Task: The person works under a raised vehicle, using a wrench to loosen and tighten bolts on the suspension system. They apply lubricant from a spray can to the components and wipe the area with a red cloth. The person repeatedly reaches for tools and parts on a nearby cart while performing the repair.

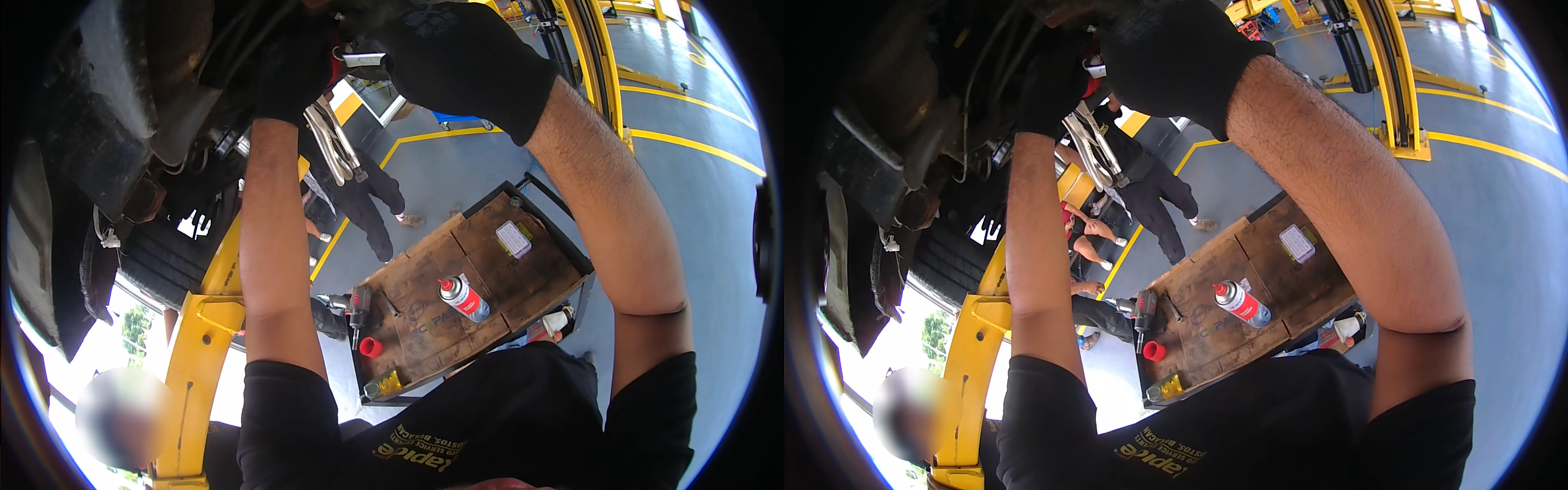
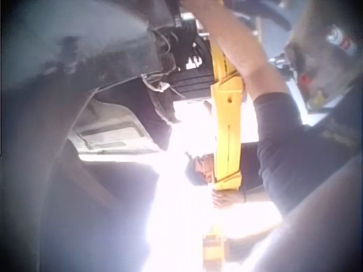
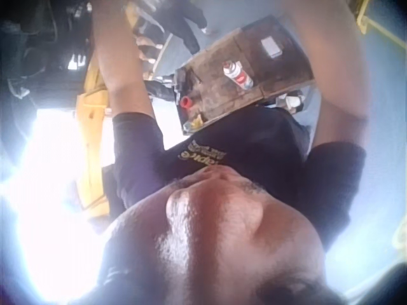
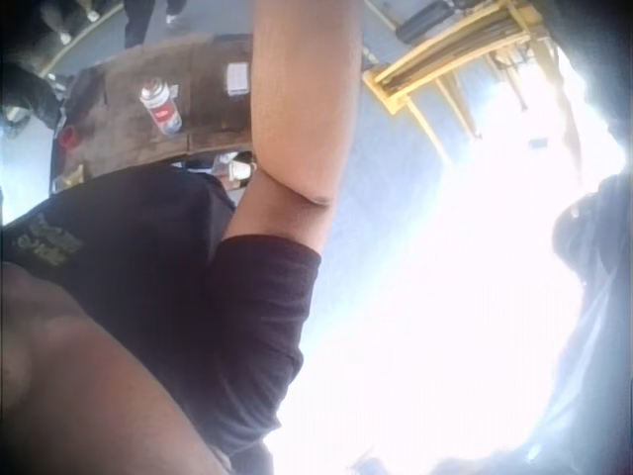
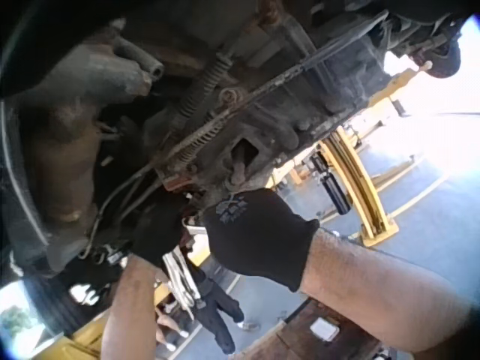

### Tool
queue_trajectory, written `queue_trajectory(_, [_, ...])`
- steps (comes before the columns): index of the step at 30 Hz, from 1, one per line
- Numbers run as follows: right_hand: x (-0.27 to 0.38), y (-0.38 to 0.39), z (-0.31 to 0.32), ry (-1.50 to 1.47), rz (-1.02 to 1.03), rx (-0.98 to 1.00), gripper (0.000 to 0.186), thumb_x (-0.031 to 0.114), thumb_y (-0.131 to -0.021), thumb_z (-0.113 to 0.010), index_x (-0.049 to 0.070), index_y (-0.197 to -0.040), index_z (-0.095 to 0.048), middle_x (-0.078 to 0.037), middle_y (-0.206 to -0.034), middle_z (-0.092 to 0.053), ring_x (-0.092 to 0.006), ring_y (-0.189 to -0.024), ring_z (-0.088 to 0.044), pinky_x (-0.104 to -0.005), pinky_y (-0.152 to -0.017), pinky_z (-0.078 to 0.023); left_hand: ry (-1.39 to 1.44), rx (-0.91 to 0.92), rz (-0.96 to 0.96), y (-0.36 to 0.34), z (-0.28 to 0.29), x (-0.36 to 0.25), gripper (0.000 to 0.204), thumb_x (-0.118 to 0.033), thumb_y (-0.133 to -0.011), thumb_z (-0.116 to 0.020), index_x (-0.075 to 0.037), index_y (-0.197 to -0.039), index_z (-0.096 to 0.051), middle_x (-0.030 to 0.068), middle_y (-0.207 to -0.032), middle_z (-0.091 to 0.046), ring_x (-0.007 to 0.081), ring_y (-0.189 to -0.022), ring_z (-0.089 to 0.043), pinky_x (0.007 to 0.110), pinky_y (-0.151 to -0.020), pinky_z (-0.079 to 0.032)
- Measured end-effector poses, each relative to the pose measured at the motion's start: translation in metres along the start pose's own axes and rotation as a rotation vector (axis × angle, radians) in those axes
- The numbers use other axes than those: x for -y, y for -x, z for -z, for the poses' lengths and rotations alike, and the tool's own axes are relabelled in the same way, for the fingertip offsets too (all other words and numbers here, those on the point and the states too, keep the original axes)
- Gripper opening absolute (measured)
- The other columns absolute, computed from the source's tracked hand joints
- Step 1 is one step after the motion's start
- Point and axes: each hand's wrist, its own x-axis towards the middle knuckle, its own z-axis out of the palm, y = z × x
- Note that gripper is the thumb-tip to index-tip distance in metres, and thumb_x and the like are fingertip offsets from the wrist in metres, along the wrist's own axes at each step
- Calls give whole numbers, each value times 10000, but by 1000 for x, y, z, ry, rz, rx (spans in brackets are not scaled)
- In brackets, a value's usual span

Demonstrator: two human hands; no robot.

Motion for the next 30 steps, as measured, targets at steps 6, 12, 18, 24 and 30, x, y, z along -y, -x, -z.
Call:
queue_trajectory(6, [-8, -20, 9, 74, 35, 16, 140, 183, -812, -694, 53, -775, -733, -145, -723, -719, -351, -687, -740, -490, -620, -586, -14, -10, 7, -5, -4, 4, 304, -159, -969, -726, -160, -1265, -794, 162, -1191, -797, 341, -1046, -776, 438, -959, -615])
queue_trajectory(12, [2, -28, 14, 246, 3, 211, 165, 199, -837, -684, 49, -818, -748, -168, -795, -742, -375, -756, -754, -508, -682, -601, 155, -44, -86, -18, -18, 12, 304, -177, -996, -659, -135, -1278, -765, 176, -1245, -766, 354, -1115, -740, 449, -984, -591])
queue_trajectory(18, [26, -26, 23, 121, -135, 163, 196, 218, -896, -653, 54, -876, -759, -188, -873, -759, -398, -828, -751, -524, -762, -593, 241, -153, -171, -22, -18, 12, 317, -172, -1010, -605, -103, -1291, -734, 192, -1302, -732, 371, -1192, -700, 455, -1019, -562])
queue_trajectory(24, [27, -30, 25, 166, -207, 291, 231, 244, -918, -663, 38, -922, -768, -197, -870, -757, -406, -830, -749, -531, -763, -594, 240, -239, -77, -10, -26, 7, 319, -180, -1004, -635, -84, -1292, -730, 173, -1282, -740, 338, -1169, -708, 434, -1003, -564])
queue_trajectory(30, [21, -18, 19, 155, -99, 86, 275, 212, -906, -701, 31, -1112, -718, -195, -817, -744, -406, -787, -750, -538, -707, -600, 429, -664, 211, 49, -51, -13, 327, -188, -997, -666, -65, -1294, -725, 155, -1261, -748, 306, -1145, -715, 412, -987, -565])
